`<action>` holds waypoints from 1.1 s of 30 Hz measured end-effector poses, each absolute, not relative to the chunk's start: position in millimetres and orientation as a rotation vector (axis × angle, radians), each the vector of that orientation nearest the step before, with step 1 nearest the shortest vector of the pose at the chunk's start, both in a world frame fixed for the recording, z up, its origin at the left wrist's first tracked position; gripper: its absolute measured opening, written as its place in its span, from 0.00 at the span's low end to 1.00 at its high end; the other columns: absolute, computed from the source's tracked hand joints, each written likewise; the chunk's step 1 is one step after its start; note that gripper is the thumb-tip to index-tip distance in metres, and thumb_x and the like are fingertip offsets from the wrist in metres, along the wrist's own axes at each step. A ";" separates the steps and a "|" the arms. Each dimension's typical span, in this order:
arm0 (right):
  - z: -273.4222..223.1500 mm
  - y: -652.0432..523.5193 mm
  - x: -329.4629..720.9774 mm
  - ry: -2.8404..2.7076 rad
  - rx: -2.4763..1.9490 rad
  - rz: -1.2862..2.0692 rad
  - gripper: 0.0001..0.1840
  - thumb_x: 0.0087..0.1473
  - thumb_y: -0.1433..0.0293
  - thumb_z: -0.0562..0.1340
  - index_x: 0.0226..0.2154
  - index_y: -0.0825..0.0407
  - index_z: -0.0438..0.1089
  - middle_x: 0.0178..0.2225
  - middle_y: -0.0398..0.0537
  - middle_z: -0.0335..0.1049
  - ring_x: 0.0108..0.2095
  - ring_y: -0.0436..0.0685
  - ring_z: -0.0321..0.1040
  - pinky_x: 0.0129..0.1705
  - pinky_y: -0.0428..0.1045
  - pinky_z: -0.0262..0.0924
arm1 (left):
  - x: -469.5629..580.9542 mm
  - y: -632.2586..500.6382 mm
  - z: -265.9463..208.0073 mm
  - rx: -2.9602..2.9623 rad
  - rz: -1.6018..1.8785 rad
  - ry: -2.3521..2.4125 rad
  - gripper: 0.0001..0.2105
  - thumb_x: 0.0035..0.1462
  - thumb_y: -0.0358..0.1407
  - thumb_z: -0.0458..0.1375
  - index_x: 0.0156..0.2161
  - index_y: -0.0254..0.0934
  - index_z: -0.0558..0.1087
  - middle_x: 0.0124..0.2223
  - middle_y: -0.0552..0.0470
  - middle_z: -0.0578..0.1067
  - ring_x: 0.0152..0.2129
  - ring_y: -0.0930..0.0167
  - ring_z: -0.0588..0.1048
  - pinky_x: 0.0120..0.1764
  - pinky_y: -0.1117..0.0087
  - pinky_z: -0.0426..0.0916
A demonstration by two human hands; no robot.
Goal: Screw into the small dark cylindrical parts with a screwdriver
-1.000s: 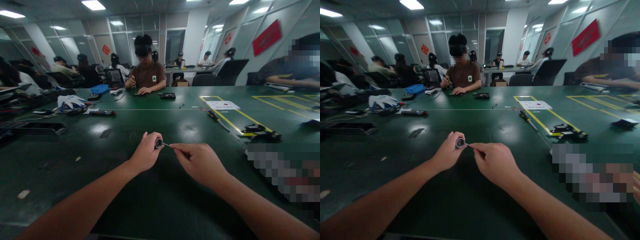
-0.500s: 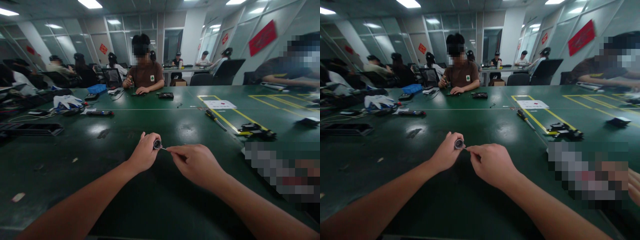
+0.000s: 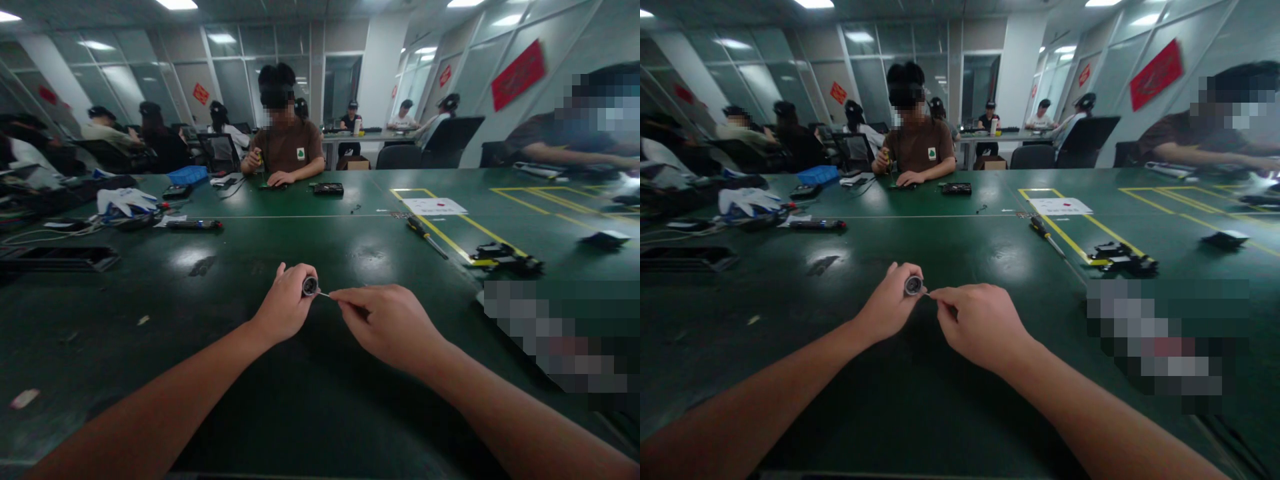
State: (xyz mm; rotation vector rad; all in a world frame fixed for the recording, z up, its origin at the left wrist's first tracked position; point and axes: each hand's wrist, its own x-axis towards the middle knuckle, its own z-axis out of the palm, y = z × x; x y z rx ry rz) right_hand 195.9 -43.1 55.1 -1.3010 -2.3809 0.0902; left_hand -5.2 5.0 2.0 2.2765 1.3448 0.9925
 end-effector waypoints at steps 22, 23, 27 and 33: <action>54.5 -46.7 193.1 -2.148 -0.994 0.538 0.09 0.65 0.69 0.59 0.46 0.49 0.72 0.40 0.45 0.77 0.38 0.52 0.74 0.42 0.48 0.66 | -6.5 5.7 1.4 2.182 0.987 1.348 0.04 0.61 0.32 0.56 0.42 0.39 0.66 0.39 0.53 0.71 0.36 0.67 0.71 0.53 0.52 0.66; 53.4 -45.9 193.5 -2.144 -1.002 0.498 0.09 0.65 0.69 0.59 0.46 0.49 0.72 0.40 0.45 0.77 0.38 0.53 0.74 0.42 0.48 0.66 | -6.8 6.0 1.1 2.181 0.994 1.343 0.04 0.61 0.32 0.56 0.42 0.39 0.66 0.39 0.54 0.71 0.36 0.68 0.71 0.53 0.53 0.66; 51.7 -44.4 196.5 -2.113 -1.044 0.394 0.09 0.65 0.68 0.58 0.44 0.49 0.73 0.39 0.46 0.77 0.37 0.53 0.74 0.40 0.48 0.66 | -8.1 8.0 -0.7 2.180 1.023 1.353 0.04 0.61 0.32 0.57 0.41 0.39 0.66 0.39 0.54 0.72 0.37 0.68 0.70 0.51 0.55 0.65; 52.5 -45.2 198.0 -2.108 -1.033 0.360 0.06 0.64 0.69 0.58 0.43 0.50 0.69 0.36 0.46 0.76 0.35 0.53 0.74 0.38 0.48 0.66 | -8.2 9.1 -2.7 2.173 1.039 1.358 0.04 0.61 0.32 0.57 0.40 0.39 0.67 0.38 0.53 0.72 0.37 0.67 0.70 0.48 0.58 0.66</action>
